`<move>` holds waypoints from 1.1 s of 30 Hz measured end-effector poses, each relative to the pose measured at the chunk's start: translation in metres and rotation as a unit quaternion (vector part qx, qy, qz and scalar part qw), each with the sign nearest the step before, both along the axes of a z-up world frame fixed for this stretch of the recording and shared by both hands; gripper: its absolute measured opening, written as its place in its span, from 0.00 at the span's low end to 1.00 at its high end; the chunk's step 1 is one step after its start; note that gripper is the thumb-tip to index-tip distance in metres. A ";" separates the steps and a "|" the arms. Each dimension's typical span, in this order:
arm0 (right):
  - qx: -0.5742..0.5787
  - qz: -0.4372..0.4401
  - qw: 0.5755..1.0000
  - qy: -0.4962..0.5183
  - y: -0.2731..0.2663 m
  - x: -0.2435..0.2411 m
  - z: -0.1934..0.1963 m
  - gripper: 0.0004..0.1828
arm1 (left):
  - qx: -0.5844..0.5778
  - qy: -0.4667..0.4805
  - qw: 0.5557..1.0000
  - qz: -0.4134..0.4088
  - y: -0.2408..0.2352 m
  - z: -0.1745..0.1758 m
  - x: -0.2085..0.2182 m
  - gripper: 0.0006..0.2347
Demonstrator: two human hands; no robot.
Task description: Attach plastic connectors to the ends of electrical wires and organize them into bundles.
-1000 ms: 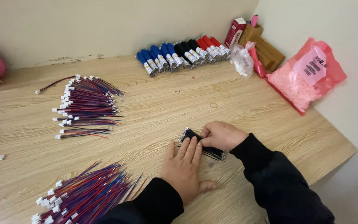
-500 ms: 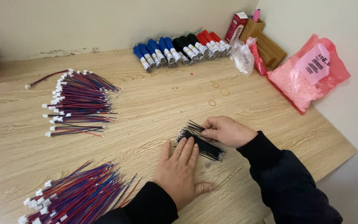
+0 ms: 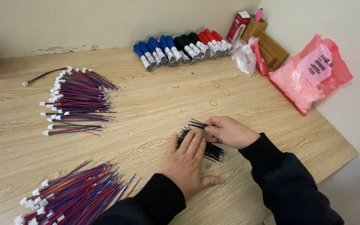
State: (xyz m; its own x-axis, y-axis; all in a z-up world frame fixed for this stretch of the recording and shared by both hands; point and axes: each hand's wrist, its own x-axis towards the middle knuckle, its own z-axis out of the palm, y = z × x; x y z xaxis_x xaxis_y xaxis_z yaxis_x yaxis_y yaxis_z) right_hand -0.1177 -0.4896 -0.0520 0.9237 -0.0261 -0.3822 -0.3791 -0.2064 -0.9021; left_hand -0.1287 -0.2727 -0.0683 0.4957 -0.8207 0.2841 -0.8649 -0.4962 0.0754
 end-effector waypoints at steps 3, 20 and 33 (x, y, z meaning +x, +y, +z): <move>-0.093 -0.008 0.996 0.003 0.008 -0.003 0.019 0.08 | -0.027 -0.031 0.999 -0.002 -0.001 0.003 0.002 0.49; -0.316 0.092 0.934 -0.137 0.070 -0.022 0.115 0.14 | -0.321 0.369 0.872 0.026 0.093 0.118 0.040 0.33; -0.265 0.231 0.899 -0.263 0.266 0.053 0.121 0.11 | -0.480 0.317 0.815 0.063 0.265 0.102 0.090 0.15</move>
